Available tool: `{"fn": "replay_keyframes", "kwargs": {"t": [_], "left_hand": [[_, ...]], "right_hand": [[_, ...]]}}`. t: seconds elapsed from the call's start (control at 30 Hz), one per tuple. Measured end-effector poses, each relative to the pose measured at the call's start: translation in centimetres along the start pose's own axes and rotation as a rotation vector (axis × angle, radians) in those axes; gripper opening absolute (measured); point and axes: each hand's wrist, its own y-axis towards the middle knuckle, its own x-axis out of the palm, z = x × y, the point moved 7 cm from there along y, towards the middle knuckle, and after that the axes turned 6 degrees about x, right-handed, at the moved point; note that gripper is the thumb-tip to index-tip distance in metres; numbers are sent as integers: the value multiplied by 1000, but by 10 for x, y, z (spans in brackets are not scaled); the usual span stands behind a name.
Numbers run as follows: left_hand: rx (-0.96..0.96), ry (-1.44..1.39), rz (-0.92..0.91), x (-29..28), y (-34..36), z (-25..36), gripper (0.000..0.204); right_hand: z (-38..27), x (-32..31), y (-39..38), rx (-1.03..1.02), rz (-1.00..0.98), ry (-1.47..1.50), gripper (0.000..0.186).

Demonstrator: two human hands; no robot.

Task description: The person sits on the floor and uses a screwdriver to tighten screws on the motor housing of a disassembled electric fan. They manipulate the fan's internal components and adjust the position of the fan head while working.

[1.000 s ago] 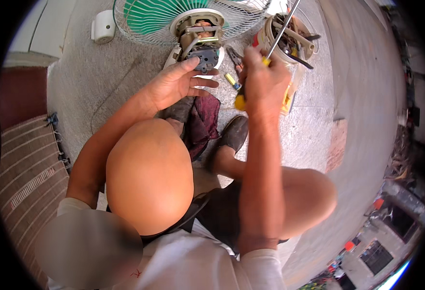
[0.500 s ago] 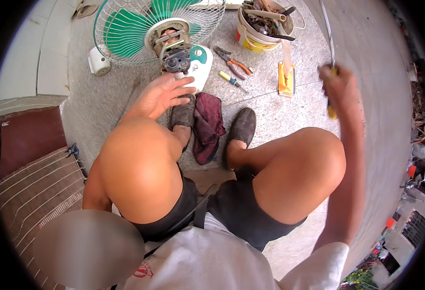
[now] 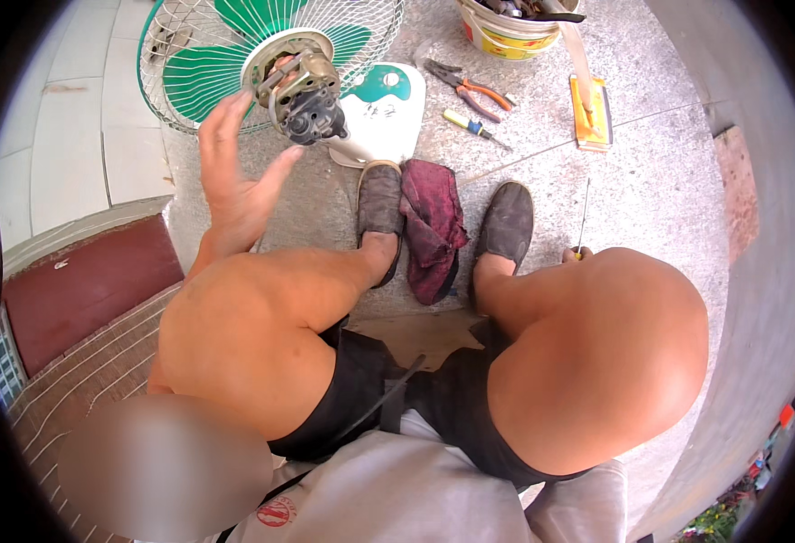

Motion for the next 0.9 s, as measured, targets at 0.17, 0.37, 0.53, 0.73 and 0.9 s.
{"fn": "replay_keyframes", "kwargs": {"t": [0.17, 0.37, 0.53, 0.73, 0.9], "left_hand": [[133, 40, -80, 17, 13, 11, 90], [207, 122, -124, 31, 13, 15, 93], [239, 219, -142, 35, 12, 15, 93], [320, 302, -145, 45, 13, 5, 83], [459, 344, -134, 44, 17, -10, 79]], "right_hand": [[-34, -15, -84, -81, 12, 140, 37], [-76, -23, -164, -213, 130, 261, 44], [-99, -18, -191, -309, 222, 288, 50], [-119, -23, -205, -355, 263, 241, 58], [-140, -27, -212, -360, 249, 127, 65]]}}
